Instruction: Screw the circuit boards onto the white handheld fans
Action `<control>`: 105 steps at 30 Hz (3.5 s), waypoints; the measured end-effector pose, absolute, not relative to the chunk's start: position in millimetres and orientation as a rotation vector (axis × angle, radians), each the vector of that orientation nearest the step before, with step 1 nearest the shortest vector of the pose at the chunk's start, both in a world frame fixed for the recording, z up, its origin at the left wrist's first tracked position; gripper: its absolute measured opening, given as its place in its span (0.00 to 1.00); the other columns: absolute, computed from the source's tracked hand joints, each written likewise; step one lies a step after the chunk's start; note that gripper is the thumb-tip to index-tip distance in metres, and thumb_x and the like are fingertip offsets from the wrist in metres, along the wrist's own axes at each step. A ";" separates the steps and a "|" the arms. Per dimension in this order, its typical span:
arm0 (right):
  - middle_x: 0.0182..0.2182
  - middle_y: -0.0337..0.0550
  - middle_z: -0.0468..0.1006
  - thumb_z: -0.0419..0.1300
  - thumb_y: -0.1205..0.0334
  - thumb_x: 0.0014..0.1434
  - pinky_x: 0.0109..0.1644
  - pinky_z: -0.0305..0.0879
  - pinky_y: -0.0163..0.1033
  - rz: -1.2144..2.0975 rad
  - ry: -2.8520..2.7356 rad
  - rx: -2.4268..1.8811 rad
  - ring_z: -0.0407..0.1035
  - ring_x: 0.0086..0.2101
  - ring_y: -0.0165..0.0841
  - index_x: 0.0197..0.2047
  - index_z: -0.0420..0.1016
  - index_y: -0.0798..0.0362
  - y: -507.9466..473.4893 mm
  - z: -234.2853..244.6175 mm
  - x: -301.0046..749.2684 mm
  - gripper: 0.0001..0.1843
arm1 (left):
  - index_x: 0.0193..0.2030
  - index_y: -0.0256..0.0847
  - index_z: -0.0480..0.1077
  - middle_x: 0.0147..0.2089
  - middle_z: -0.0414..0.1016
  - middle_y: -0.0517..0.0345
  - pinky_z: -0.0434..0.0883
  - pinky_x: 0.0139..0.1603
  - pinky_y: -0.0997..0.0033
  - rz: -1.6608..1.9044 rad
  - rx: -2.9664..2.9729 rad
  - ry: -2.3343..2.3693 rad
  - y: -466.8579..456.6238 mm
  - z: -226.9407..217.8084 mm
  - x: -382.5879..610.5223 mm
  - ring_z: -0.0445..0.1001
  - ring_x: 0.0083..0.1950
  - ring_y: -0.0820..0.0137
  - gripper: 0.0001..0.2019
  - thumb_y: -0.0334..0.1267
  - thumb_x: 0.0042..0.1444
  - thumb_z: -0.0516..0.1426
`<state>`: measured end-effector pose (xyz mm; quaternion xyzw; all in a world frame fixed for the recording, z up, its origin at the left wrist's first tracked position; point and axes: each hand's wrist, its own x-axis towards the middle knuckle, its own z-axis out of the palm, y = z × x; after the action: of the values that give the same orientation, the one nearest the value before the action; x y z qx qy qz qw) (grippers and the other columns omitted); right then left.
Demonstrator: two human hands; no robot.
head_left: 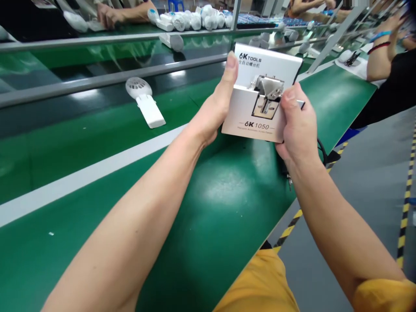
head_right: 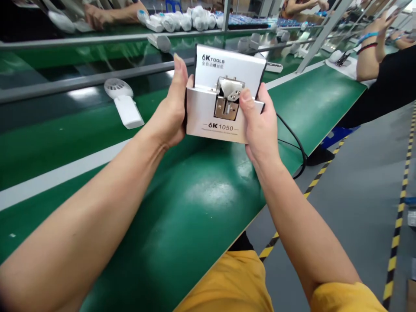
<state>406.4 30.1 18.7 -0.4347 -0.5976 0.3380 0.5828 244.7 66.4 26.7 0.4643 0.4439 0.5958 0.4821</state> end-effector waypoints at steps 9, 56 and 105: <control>0.57 0.43 0.77 0.57 0.46 0.69 0.62 0.70 0.49 0.751 -1.437 -0.875 0.71 0.58 0.40 0.51 0.69 0.42 38.2 17.9 412.7 0.13 | 0.62 0.32 0.70 0.64 0.71 0.51 0.65 0.65 0.55 1.484 0.798 1.154 41.2 -9.1 229.4 0.64 0.71 0.52 0.23 0.44 0.72 0.44; 0.42 0.38 0.84 0.45 0.65 0.77 0.61 0.76 0.51 0.886 -1.255 -0.586 0.79 0.49 0.36 0.41 0.80 0.52 64.7 12.3 424.5 0.22 | 0.40 0.39 0.75 0.47 0.83 0.51 0.74 0.55 0.64 1.333 1.306 1.056 -2.2 -32.0 327.1 0.81 0.50 0.63 0.11 0.36 0.70 0.52; 0.38 0.42 0.82 0.54 0.62 0.71 0.60 0.77 0.53 0.880 -1.218 -0.540 0.79 0.48 0.42 0.38 0.78 0.52 71.9 10.5 424.6 0.12 | 0.33 0.37 0.68 0.38 0.78 0.53 0.77 0.43 0.69 1.411 0.419 0.712 -6.7 -23.3 354.5 0.79 0.35 0.71 0.08 0.31 0.65 0.56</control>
<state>424.6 71.9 10.5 -0.2420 -0.5464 0.3947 0.6979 354.5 -6.7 -23.3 0.1867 0.3177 0.6294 0.6841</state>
